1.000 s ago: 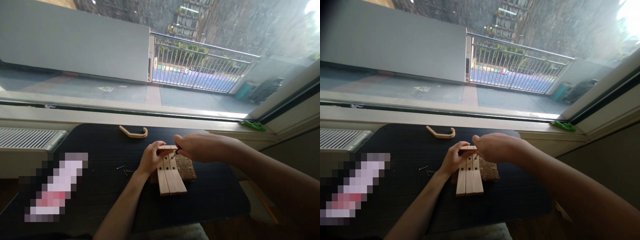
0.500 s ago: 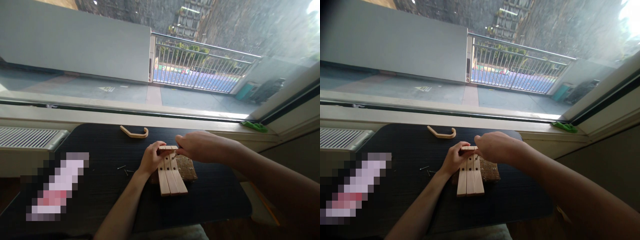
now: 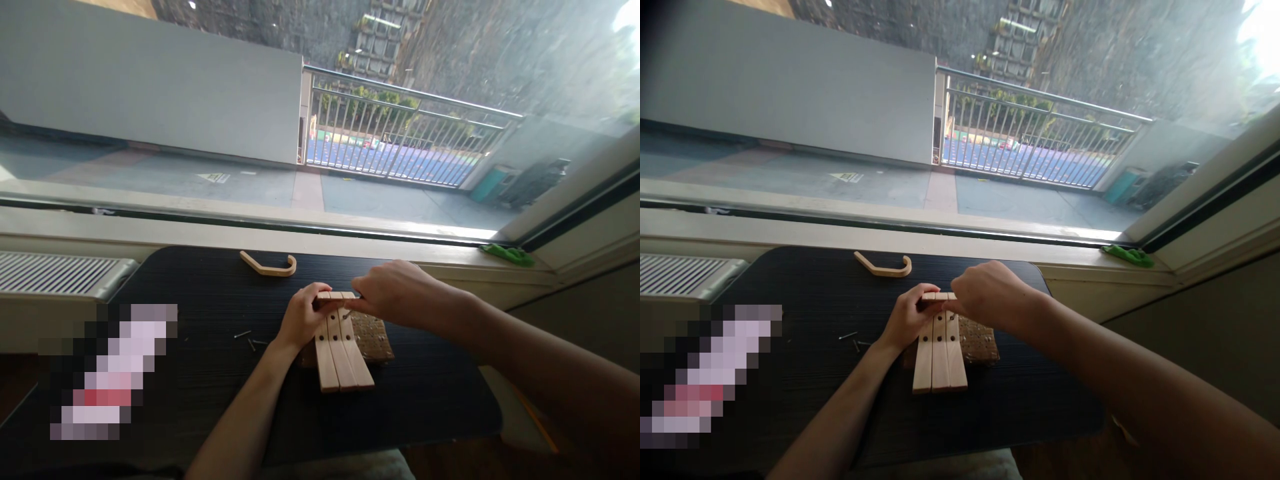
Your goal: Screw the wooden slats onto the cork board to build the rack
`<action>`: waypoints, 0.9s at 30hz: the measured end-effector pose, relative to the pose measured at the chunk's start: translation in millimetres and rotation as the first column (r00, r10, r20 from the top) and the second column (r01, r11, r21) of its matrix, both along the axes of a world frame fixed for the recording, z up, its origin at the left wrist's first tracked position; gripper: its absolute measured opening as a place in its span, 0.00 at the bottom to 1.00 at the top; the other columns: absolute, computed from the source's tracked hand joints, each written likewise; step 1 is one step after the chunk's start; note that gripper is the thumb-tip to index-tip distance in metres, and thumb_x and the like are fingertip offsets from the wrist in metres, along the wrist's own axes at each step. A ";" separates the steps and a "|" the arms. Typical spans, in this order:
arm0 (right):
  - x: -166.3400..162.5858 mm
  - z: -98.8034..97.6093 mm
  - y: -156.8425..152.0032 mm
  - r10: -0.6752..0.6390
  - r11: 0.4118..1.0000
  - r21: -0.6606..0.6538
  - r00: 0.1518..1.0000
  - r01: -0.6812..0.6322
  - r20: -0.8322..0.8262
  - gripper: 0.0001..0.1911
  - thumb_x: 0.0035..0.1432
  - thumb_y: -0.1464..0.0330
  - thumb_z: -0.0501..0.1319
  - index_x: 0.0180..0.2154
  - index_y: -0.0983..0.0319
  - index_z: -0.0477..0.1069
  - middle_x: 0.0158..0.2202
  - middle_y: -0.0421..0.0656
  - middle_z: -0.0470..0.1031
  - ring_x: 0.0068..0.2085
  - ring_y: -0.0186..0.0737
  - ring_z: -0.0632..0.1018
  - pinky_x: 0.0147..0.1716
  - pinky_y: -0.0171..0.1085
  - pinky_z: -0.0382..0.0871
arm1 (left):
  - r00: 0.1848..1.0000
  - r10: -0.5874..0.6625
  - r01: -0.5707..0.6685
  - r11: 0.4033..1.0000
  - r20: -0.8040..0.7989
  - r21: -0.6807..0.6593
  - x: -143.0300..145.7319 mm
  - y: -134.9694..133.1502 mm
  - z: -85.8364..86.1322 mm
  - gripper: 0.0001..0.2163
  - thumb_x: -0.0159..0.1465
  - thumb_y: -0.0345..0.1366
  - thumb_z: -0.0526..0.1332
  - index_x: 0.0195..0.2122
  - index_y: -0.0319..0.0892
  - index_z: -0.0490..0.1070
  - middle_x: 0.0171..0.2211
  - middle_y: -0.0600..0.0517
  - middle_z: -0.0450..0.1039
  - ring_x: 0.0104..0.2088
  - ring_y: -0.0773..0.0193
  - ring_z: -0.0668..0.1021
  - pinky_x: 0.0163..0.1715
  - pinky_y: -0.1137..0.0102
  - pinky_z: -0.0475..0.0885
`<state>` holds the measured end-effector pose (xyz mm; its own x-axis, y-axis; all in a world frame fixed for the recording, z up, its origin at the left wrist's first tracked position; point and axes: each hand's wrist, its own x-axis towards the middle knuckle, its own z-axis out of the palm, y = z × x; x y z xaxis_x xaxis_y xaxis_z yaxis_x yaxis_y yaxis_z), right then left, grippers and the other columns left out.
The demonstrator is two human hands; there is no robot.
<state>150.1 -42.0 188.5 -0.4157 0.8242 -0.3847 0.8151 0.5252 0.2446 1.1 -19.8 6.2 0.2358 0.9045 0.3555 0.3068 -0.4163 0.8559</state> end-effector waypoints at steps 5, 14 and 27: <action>5.4 1.6 -7.6 0.045 0.999 -0.015 0.996 -0.046 -0.079 0.15 0.58 0.66 0.56 0.45 0.66 0.69 0.27 0.48 0.77 0.26 0.44 0.76 0.21 0.38 0.47 | 1.000 0.012 -0.012 1.000 0.012 0.014 0.1 0.6 -2.7 0.10 0.60 0.39 0.68 0.39 0.42 0.74 0.35 0.50 0.79 0.35 0.61 0.79 0.36 0.69 0.72; 9.7 5.9 -8.9 0.073 0.996 -0.051 0.989 -0.080 -0.130 0.10 0.60 0.76 0.53 0.40 0.62 0.70 0.30 0.47 0.77 0.28 0.43 0.76 0.24 0.40 0.53 | 0.999 0.002 0.000 0.999 -0.046 0.039 0.7 -0.2 -0.7 0.10 0.61 0.42 0.66 0.39 0.42 0.74 0.35 0.49 0.78 0.36 0.59 0.79 0.38 0.67 0.73; 9.5 1.2 -9.3 -0.023 0.999 -0.051 0.978 0.013 -0.206 0.13 0.59 0.76 0.53 0.45 0.60 0.68 0.35 0.50 0.80 0.33 0.48 0.79 0.26 0.40 0.59 | 0.997 0.041 -0.038 0.999 -0.068 0.037 -0.6 7.4 -13.8 0.19 0.53 0.35 0.71 0.45 0.41 0.71 0.43 0.45 0.76 0.46 0.53 0.77 0.48 0.58 0.73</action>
<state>159.6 -51.2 189.7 -0.4758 0.8144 -0.3322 0.8546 0.5174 0.0446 0.5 -12.4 -7.5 0.2248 0.9005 0.3723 0.3810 -0.4329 0.8169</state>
